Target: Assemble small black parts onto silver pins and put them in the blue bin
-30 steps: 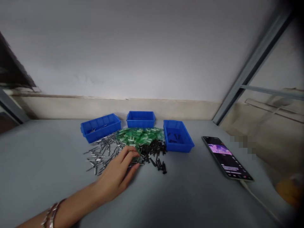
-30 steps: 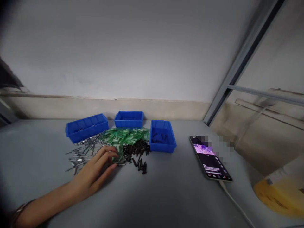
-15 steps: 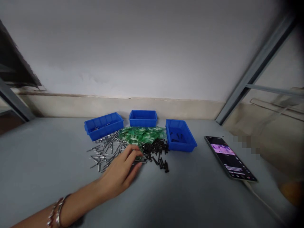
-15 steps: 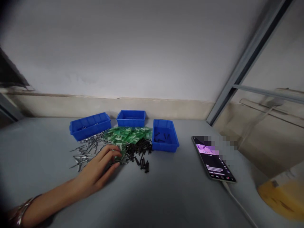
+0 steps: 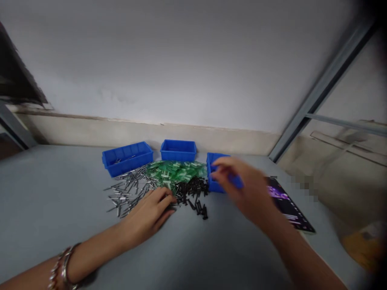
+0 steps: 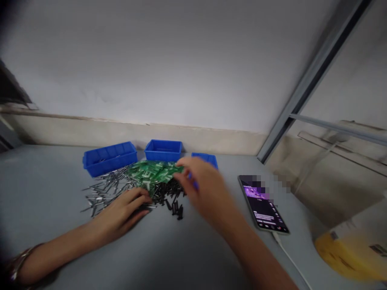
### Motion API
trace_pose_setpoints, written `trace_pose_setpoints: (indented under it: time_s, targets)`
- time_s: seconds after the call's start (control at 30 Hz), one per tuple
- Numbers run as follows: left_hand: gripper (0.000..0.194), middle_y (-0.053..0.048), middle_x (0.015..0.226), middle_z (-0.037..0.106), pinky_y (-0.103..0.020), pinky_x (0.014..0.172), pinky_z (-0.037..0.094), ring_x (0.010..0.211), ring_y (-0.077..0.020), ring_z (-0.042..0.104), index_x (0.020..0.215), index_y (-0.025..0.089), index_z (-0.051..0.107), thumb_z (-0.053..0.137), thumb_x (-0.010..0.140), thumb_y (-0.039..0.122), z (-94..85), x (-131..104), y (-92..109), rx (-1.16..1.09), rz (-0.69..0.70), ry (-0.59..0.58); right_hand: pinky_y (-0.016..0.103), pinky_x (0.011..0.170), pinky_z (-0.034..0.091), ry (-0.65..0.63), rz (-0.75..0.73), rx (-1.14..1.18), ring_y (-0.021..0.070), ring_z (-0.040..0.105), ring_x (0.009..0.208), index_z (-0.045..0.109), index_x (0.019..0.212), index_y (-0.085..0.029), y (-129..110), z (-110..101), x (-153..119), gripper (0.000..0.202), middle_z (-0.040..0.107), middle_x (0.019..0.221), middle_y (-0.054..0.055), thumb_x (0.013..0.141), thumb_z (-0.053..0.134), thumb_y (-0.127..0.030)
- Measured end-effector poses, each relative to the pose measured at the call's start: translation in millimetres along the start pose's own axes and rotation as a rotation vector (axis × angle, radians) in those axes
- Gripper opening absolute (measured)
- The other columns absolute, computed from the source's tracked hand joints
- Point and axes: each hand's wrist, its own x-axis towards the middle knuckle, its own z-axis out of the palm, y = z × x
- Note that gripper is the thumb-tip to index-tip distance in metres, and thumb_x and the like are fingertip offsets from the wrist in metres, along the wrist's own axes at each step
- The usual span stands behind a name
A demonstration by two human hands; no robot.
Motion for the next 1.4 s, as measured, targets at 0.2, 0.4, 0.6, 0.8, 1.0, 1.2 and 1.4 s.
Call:
trace_pose_setpoints:
  time_s: [0.2, 0.4, 0.6, 0.8, 1.0, 1.2, 1.4]
  targets:
    - [0.017, -0.006, 0.095, 0.048, -0.033, 0.075, 0.042, 0.086, -0.0186, 0.048, 0.094, 0.019, 0.053, 0.036, 0.091, 0.02, 2.4, 2.1, -2.9, 0.016, 0.019, 0.011, 0.032, 0.076, 0.041, -0.294, -0.146, -0.057, 0.0188, 0.053, 0.086, 0.056, 0.105, -0.017, -11.4, 51.1, -3.0, 0.019, 0.058, 0.092, 0.004, 0.086, 0.057, -0.022]
    - [0.019, -0.006, 0.094, 0.046, -0.033, 0.073, 0.042, 0.084, -0.0181, 0.048, 0.093, 0.018, 0.053, 0.035, 0.09, 0.018, 4.3, 2.8, -1.4, 0.01, -0.001, 0.033, 0.033, 0.077, 0.041, -0.4, -0.068, -0.096, 0.0202, 0.051, 0.089, 0.058, 0.101, -0.018, -8.4, 58.3, -14.5, 0.021, 0.054, 0.093, 0.005, 0.084, 0.061, -0.029]
    - [0.017, -0.006, 0.095, 0.049, -0.033, 0.075, 0.042, 0.084, -0.0189, 0.049, 0.093, 0.019, 0.056, 0.04, 0.089, 0.023, 3.2, 2.2, 0.2, 0.033, 0.001, 0.059, 0.033, 0.078, 0.041, -0.416, -0.053, -0.097, 0.0188, 0.051, 0.087, 0.058, 0.097, -0.017, -8.1, 65.4, -16.5, 0.011, 0.054, 0.091, 0.004, 0.086, 0.058, -0.019]
    - [0.018, -0.006, 0.096, 0.049, -0.033, 0.073, 0.039, 0.082, -0.0184, 0.05, 0.09, 0.019, 0.056, 0.039, 0.09, 0.024, 1.9, 2.5, 1.1, 0.051, 0.003, 0.041, 0.032, 0.074, 0.041, -0.379, -0.056, -0.133, 0.0195, 0.05, 0.086, 0.057, 0.093, -0.015, -7.5, 71.4, -16.8, 0.007, 0.054, 0.09, 0.005, 0.086, 0.055, -0.014]
    - [0.015, -0.004, 0.092, 0.055, -0.035, 0.072, 0.033, 0.081, -0.018, 0.052, 0.091, 0.02, 0.055, 0.04, 0.091, 0.023, 0.2, 2.5, 1.3, 0.133, 0.086, 0.098, 0.031, 0.074, 0.04, -0.349, -0.053, -0.161, 0.0188, 0.049, 0.085, 0.057, 0.086, -0.016, -5.7, 76.3, -17.4, 0.008, 0.055, 0.086, 0.004, 0.087, 0.051, -0.011]
    - [0.009, -0.001, 0.083, 0.061, -0.035, 0.071, 0.031, 0.076, -0.0157, 0.052, 0.094, 0.018, 0.052, 0.045, 0.089, 0.019, -3.8, 3.9, 3.9, 0.133, 0.169, 0.235, 0.031, 0.081, 0.038, -0.265, -0.072, 0.036, 0.0185, 0.047, 0.091, 0.057, 0.101, -0.018, -8.1, 69.6, -19.0, 0.015, 0.054, 0.093, 0.004, 0.086, 0.056, -0.02]
    - [0.013, 0.001, 0.083, 0.061, -0.036, 0.074, 0.029, 0.076, -0.0152, 0.051, 0.101, 0.019, 0.047, 0.047, 0.089, 0.015, -7.5, 2.5, 6.8, 0.122, 0.234, 0.251, 0.028, 0.079, 0.04, -0.291, -0.078, 0.102, 0.0171, 0.048, 0.087, 0.06, 0.094, -0.015, -17.1, 65.6, -16.9, 0.01, 0.055, 0.087, 0.004, 0.089, 0.053, -0.021]
